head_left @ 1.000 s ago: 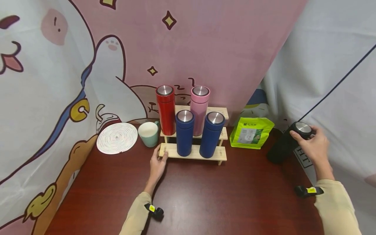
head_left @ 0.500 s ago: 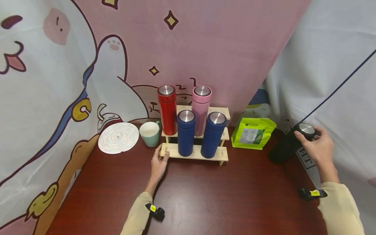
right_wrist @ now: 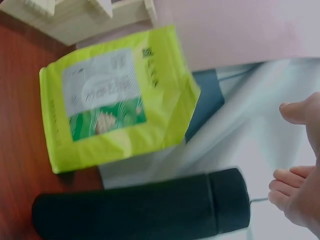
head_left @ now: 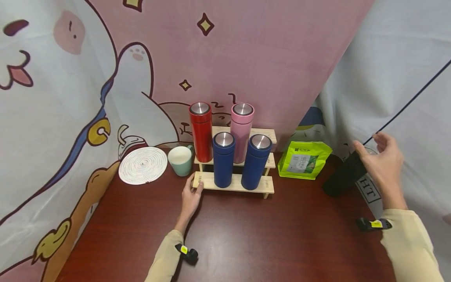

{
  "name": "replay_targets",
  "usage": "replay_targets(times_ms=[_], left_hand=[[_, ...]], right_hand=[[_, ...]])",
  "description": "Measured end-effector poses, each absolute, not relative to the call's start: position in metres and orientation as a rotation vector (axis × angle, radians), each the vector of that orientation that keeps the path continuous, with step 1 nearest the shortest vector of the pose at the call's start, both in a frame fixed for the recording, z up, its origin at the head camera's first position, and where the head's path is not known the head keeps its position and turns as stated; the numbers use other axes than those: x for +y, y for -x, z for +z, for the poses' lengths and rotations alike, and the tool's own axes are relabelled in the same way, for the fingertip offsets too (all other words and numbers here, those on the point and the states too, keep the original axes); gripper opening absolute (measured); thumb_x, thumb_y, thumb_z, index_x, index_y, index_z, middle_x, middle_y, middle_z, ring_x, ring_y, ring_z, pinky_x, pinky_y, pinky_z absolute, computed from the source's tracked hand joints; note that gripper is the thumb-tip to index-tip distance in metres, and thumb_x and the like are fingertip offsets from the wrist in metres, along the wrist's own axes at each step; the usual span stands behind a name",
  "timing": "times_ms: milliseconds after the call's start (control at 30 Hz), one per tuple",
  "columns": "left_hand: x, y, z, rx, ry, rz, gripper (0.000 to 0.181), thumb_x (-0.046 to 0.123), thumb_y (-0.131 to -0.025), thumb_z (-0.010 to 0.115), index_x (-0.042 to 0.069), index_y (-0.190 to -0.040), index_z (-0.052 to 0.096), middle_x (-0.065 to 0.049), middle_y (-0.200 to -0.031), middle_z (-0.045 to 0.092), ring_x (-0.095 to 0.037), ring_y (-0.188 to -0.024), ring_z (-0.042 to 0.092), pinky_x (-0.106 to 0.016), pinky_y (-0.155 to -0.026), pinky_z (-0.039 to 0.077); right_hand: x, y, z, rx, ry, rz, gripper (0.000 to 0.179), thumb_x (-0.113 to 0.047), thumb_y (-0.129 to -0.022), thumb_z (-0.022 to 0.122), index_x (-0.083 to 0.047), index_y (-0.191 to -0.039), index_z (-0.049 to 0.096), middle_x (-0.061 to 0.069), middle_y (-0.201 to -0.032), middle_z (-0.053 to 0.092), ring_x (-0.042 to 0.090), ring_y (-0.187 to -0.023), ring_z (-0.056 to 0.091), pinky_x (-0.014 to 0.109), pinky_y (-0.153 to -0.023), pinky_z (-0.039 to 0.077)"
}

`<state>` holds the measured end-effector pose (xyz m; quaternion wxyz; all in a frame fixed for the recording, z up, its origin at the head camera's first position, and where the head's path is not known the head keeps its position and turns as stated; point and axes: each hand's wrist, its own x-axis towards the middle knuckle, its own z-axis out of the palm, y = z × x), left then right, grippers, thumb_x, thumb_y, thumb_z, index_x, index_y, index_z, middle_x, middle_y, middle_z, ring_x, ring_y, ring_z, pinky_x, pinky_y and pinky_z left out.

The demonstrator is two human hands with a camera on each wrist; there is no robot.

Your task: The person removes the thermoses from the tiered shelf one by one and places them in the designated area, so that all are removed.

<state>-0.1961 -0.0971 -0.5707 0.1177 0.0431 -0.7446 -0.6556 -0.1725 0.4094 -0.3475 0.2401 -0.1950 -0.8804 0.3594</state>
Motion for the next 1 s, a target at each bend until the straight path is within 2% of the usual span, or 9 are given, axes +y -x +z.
replay_targets(times_ms=[167,233,433,733,1000], left_hand=[[-0.097,0.199,-0.579,-2.181,-0.151,-1.923,0.055,0.011,-0.099,0.065,0.009,-0.151,0.047,-0.018,-0.134,0.065,-0.026,-0.112,0.064,-0.02,-0.089,0.05],[-0.096,0.2,-0.581,-2.178,-0.148,-1.927,0.055,0.01,-0.099,0.065,0.01,-0.151,0.047,-0.018,-0.133,0.065,-0.026,-0.112,0.064,-0.019,-0.089,0.05],[-0.096,0.201,-0.58,-2.181,-0.136,-1.904,0.055,0.009,-0.098,0.065,0.009,-0.15,0.047,-0.018,-0.134,0.065,-0.026,-0.113,0.064,-0.024,-0.092,0.051],[-0.096,0.199,-0.578,-2.184,-0.145,-1.893,0.055,0.011,-0.099,0.065,0.007,-0.15,0.047,-0.02,-0.136,0.063,-0.027,-0.117,0.063,-0.038,-0.098,0.052],[-0.096,0.198,-0.579,-2.18,-0.14,-1.875,0.054,0.012,-0.099,0.065,0.006,-0.15,0.047,-0.021,-0.135,0.064,-0.028,-0.112,0.065,-0.032,-0.091,0.054]], right_hand=[[0.395,0.179,-0.339,-2.397,0.488,1.024,0.075,-0.045,-0.096,0.065,-0.014,-0.157,0.034,0.009,-0.159,0.043,0.026,-0.149,0.037,0.035,-0.124,0.027],[0.389,0.182,-0.335,-2.381,0.471,1.051,0.073,-0.044,-0.095,0.065,-0.016,-0.156,0.036,0.008,-0.158,0.044,0.025,-0.148,0.038,0.033,-0.124,0.027],[0.37,0.19,-0.324,-2.33,0.398,1.088,0.069,-0.043,-0.094,0.068,-0.016,-0.153,0.042,0.01,-0.153,0.05,0.026,-0.144,0.045,0.031,-0.121,0.032],[0.339,0.208,-0.314,-2.244,0.266,1.164,0.067,-0.04,-0.093,0.07,-0.011,-0.149,0.047,0.013,-0.148,0.055,0.022,-0.139,0.05,0.029,-0.118,0.037],[0.309,0.222,-0.307,-2.193,0.161,1.256,0.067,-0.036,-0.093,0.071,-0.009,-0.149,0.047,0.013,-0.148,0.055,0.024,-0.139,0.05,0.03,-0.118,0.037]])
